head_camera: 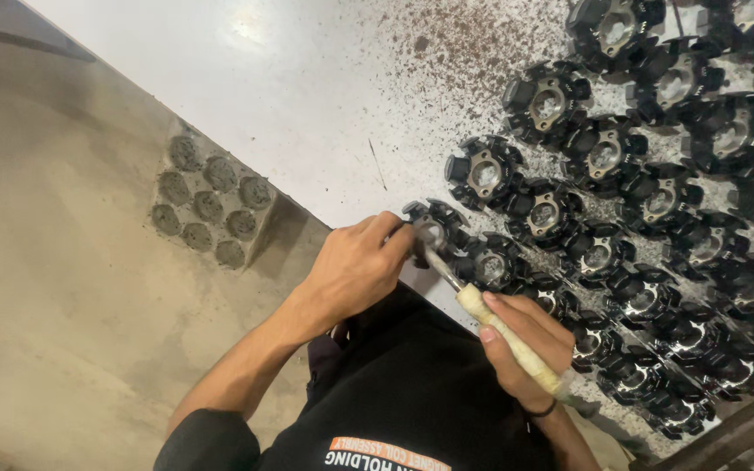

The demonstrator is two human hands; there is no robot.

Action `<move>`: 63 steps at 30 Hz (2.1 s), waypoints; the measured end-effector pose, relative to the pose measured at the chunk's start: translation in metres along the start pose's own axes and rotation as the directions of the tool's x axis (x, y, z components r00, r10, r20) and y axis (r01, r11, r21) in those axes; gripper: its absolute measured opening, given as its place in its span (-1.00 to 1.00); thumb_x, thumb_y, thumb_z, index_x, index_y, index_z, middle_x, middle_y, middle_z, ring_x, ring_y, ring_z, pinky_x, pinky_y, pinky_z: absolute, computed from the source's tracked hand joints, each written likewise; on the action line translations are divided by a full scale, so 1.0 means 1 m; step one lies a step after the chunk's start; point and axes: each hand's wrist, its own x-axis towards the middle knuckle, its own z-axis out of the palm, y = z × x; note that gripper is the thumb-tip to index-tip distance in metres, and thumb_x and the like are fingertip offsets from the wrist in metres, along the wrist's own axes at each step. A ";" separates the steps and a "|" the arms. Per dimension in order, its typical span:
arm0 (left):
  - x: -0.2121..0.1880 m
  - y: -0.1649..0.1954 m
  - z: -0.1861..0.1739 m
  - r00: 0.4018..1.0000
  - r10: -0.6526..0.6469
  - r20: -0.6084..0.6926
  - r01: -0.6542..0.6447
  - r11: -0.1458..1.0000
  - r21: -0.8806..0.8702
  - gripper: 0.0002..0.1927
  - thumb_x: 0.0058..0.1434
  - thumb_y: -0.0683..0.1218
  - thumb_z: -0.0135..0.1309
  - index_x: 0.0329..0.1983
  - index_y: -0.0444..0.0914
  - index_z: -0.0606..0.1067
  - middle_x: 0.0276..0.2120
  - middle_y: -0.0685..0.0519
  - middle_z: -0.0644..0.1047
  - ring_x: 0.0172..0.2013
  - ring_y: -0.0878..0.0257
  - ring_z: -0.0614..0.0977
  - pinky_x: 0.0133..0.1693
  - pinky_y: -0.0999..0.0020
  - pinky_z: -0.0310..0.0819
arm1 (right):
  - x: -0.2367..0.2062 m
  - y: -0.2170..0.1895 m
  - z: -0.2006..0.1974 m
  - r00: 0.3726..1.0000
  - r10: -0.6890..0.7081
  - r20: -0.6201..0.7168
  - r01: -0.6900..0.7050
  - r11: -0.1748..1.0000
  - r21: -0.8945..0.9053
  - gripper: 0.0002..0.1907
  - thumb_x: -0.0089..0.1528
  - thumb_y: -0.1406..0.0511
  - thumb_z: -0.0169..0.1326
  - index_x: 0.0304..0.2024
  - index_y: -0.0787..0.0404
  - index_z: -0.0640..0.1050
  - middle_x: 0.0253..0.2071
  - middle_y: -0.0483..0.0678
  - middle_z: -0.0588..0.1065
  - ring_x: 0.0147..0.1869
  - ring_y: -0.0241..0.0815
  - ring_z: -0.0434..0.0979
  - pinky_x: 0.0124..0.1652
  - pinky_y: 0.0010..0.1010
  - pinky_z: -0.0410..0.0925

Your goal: The person solders wire leads onto black rotor-like components arranged in rows on a workbench. Holding a soldering iron in one hand and wire in the other, they solder each part in turn and set finished parts aside, working through the batch one at a time.

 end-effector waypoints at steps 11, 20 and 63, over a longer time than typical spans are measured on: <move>0.064 0.013 -0.024 0.915 0.156 -0.372 -0.200 0.976 -0.082 -0.76 0.20 -0.27 0.21 -0.05 -0.27 0.56 -0.14 -0.03 0.50 -0.24 0.07 0.59 -0.30 0.19 0.50 | 0.033 0.050 -0.002 0.927 0.091 -0.364 0.082 0.898 0.432 -0.68 0.30 0.43 0.05 0.05 0.55 0.55 -0.07 0.25 0.56 -0.16 -0.02 0.64 -0.15 -0.37 0.54; 0.070 -0.009 0.029 0.967 0.039 -0.251 -0.057 0.996 -0.065 -0.81 0.17 -0.22 0.22 -0.13 -0.23 0.59 -0.20 0.04 0.55 -0.33 0.11 0.61 -0.41 0.19 0.49 | 0.042 0.038 0.001 0.934 0.134 -0.332 -0.026 0.950 0.311 -0.66 0.26 0.41 0.08 0.02 0.57 0.56 -0.08 0.24 0.57 -0.15 -0.05 0.62 -0.07 -0.37 0.48; 0.078 -0.012 0.031 0.983 0.059 -0.176 -0.074 0.994 -0.079 -0.86 0.19 -0.24 0.17 -0.18 -0.29 0.53 -0.26 -0.04 0.50 -0.38 0.00 0.59 -0.37 0.13 0.50 | 0.043 0.049 -0.003 0.953 0.179 -0.244 -0.046 0.882 0.469 -0.64 0.27 0.42 0.03 0.06 0.59 0.53 -0.11 0.26 0.56 -0.12 -0.01 0.63 -0.07 -0.34 0.54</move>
